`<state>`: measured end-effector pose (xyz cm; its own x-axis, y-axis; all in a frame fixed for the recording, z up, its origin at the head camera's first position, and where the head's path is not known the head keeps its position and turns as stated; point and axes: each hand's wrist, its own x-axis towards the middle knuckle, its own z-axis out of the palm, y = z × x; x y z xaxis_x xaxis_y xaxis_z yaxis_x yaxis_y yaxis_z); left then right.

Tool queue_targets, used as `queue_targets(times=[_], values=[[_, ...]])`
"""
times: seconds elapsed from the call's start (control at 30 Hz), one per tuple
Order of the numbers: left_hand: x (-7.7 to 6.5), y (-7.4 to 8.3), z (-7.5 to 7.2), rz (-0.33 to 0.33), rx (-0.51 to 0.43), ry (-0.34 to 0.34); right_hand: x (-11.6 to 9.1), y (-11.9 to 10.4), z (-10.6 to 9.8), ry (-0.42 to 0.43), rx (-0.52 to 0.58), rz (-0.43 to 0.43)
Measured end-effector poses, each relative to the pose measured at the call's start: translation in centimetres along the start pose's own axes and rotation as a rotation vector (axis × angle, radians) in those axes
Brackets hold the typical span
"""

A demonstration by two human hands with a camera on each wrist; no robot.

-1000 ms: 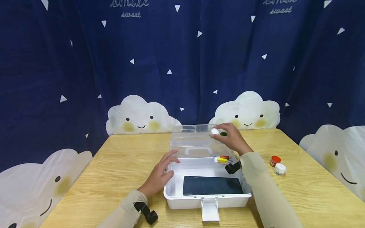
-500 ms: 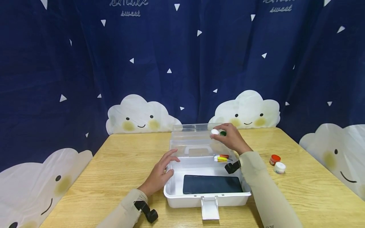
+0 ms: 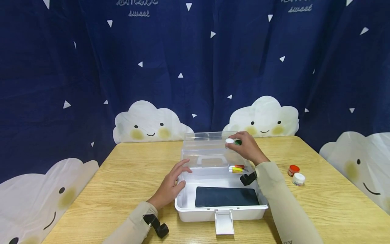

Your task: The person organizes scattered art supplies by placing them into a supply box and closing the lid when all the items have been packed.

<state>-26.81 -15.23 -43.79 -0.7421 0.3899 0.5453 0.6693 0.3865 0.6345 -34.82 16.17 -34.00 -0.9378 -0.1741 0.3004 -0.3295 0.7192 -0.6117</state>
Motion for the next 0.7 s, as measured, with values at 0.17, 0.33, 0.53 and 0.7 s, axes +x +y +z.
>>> queue_targets(times=[0.17,0.33,0.53,0.7], values=[[-0.01,-0.02,0.03,0.005,0.009,0.003,-0.02,-0.04,-0.29,0.005,0.016,-0.006],[0.08,-0.05,0.01,0.008,0.011,0.005,0.0,0.0,-0.48,0.013,0.03,0.006],[0.06,-0.13,0.05,0.004,0.012,0.004,0.12,0.16,-0.29,0.026,0.025,0.03],[0.04,-0.11,0.06,0.005,0.013,0.004,0.19,0.34,-0.2,0.04,0.022,0.03]])
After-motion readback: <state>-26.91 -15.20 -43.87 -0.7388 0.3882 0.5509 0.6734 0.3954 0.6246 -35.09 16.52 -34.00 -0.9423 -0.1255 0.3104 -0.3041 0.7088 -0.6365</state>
